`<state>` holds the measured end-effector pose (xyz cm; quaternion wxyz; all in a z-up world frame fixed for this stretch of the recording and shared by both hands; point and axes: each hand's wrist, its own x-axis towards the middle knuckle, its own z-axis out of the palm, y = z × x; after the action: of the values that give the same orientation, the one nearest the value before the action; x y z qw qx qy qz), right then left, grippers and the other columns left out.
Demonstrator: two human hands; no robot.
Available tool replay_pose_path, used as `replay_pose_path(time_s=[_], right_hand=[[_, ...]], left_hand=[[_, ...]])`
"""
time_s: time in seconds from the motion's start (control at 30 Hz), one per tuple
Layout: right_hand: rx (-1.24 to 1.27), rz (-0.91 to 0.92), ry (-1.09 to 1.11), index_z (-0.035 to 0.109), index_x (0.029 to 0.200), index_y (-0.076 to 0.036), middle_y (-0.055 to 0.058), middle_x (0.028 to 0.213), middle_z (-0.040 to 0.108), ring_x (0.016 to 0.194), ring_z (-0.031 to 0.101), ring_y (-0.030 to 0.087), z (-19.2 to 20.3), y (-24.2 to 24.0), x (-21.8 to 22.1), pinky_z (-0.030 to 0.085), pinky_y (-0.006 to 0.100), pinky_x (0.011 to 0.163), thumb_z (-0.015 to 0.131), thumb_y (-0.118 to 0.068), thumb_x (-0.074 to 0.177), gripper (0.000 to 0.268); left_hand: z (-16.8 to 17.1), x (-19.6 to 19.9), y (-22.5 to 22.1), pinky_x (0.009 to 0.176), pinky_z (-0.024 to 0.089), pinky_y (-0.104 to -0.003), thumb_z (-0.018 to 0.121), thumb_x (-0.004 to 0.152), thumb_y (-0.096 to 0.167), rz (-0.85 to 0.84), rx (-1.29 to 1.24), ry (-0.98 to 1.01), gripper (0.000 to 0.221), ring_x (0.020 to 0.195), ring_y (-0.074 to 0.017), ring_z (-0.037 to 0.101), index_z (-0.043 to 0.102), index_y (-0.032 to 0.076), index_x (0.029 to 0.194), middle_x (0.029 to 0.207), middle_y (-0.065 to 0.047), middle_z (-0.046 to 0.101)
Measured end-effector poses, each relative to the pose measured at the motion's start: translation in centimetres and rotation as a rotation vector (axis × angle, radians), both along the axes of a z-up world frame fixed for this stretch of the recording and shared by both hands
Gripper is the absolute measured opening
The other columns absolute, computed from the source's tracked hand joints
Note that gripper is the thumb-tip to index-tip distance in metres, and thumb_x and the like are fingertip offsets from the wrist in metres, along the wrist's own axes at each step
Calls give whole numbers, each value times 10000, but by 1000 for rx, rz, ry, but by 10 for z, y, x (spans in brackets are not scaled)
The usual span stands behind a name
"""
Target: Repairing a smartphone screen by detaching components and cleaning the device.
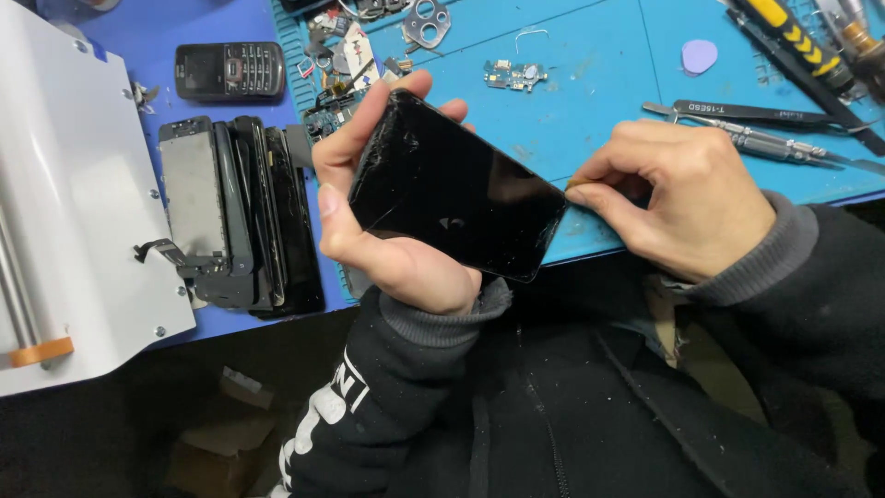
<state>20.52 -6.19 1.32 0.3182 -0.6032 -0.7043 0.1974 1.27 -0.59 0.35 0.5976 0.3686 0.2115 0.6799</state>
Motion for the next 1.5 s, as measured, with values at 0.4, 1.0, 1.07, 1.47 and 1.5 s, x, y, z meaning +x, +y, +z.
replay_pose_path(time_s=[0.4,1.0,1.07,1.47,1.5], right_hand=[[-2,-7,-34,755,944,-32,85,832,693,691,677,199,-3,-3,0,523,300,619,803,-106,876,111],[-70,-57,1,790,1019,-43,78,783,694,612,621,126,4,-6,4,487,271,573,792,-97,917,115],[-76,-60,6,787,1016,-45,79,792,701,613,631,129,3,-6,2,495,270,573,786,-96,917,112],[-44,-38,-32,772,984,-36,87,804,704,624,663,148,1,-3,-1,508,268,569,785,-111,918,101],[-50,-43,-30,770,982,-36,85,800,703,622,664,147,1,-3,-1,507,268,568,785,-111,917,100]], left_hand=[[2,-2,1,943,528,-459,263,1124,480,39,-110,-13,591,1039,-334,625,520,10,1371,1350,-241,602],[-5,-7,-1,937,533,-455,283,1114,452,55,-78,-57,557,1031,-331,610,507,7,1362,1284,-203,581],[-6,-7,-1,939,529,-460,285,1119,448,54,-71,-62,551,1032,-331,607,507,6,1361,1280,-204,581],[3,-3,-7,969,522,-502,287,1113,473,67,-88,-33,574,1047,-331,592,491,3,1371,1294,-203,564],[5,-2,-8,967,519,-501,295,1105,482,74,-105,-37,588,1047,-332,586,477,-5,1379,1300,-212,551]])
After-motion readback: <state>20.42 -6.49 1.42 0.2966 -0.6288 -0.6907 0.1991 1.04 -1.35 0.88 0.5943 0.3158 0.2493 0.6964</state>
